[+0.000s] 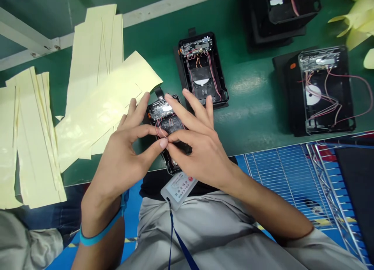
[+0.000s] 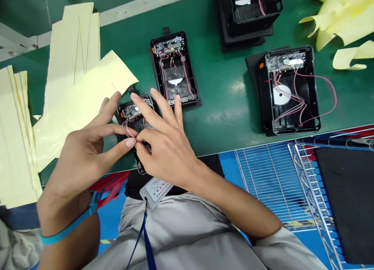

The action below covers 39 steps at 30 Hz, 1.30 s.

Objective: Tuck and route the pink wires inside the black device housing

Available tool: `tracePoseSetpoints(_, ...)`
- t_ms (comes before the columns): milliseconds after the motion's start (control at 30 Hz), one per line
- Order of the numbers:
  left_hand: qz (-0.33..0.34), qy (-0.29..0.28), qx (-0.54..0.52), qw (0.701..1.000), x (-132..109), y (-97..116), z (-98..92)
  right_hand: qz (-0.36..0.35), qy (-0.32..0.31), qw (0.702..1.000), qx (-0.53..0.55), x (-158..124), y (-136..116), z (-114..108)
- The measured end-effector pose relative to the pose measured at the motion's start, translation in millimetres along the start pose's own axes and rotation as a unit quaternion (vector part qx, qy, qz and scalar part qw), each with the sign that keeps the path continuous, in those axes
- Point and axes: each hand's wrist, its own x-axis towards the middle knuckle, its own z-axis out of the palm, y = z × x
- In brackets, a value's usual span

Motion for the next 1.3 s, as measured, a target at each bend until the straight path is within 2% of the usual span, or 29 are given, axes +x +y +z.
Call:
tracePoseSetpoints(167, 0.014, 0.038, 0.005, 0.999, 4, -3, 3.3, -0.014, -0.022, 0.999, -0.021, 9, 3, 0)
tracePoseSetpoints(433, 0.026, 0.063, 0.006, 0.998, 4, 1, 3.5, -0.026, -0.032, 0.998, -0.055, 12, 8, 0)
tracePoseSetpoints(700, 0.048, 0.056, 0.023, 0.997, 3, 2, 7.7, -0.022, -0.028, 0.997, -0.07, 11, 7, -1)
tracePoseSetpoints(1100, 0.032, 0.057, 0.069, 0.995, 10, -3, 10.3, -0.025, -0.078, 0.992, -0.097, 0, 6, -11)
tracePoseSetpoints(1300, 0.02, 0.059, 0.062, 0.996, 13, -3, 7.9, -0.048, -0.069, 0.992, -0.096, -9, 7, -13)
